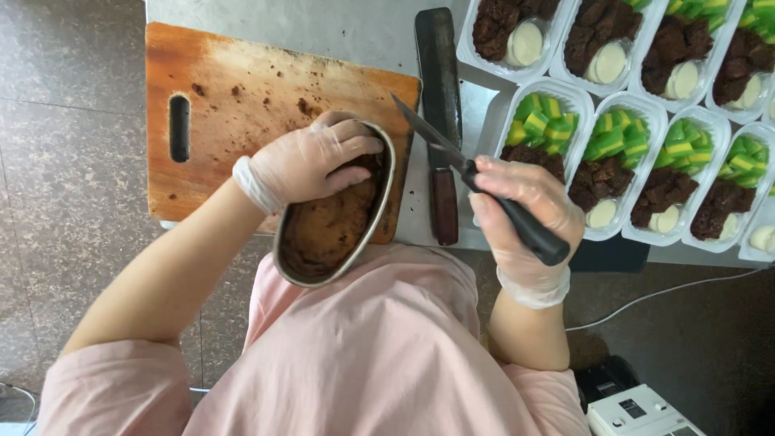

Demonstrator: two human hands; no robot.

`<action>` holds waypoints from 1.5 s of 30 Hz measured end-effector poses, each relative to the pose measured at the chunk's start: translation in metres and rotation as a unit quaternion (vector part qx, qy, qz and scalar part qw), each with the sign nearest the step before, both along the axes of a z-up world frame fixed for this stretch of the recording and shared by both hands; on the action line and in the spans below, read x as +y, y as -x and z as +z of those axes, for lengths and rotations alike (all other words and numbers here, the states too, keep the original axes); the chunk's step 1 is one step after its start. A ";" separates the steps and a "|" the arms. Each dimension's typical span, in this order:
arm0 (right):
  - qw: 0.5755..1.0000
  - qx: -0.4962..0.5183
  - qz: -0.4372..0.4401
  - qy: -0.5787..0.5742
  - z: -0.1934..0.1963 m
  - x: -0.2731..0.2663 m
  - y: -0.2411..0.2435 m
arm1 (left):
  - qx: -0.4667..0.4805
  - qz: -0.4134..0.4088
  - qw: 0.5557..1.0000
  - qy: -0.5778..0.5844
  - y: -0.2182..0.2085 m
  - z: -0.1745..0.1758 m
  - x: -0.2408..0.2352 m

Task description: Slicing food on a cutting board and assembling meal boxes with avocado and eggs.

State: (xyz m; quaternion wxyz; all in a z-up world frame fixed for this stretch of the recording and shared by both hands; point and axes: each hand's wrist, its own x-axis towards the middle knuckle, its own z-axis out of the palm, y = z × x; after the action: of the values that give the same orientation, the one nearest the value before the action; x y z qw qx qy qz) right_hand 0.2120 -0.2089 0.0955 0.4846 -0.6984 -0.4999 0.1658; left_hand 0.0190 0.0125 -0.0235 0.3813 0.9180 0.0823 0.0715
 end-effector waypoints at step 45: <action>0.997 -0.044 0.049 -0.036 -0.046 -0.039 0.066 | -0.074 -0.057 0.979 -0.182 0.040 0.024 -0.017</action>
State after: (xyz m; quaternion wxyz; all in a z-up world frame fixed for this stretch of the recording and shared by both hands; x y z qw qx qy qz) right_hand 0.1462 -0.2483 0.0491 0.4787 -0.6614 -0.5600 0.1406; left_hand -0.0214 -0.0042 0.0001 0.2159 0.9675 -0.0126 0.1314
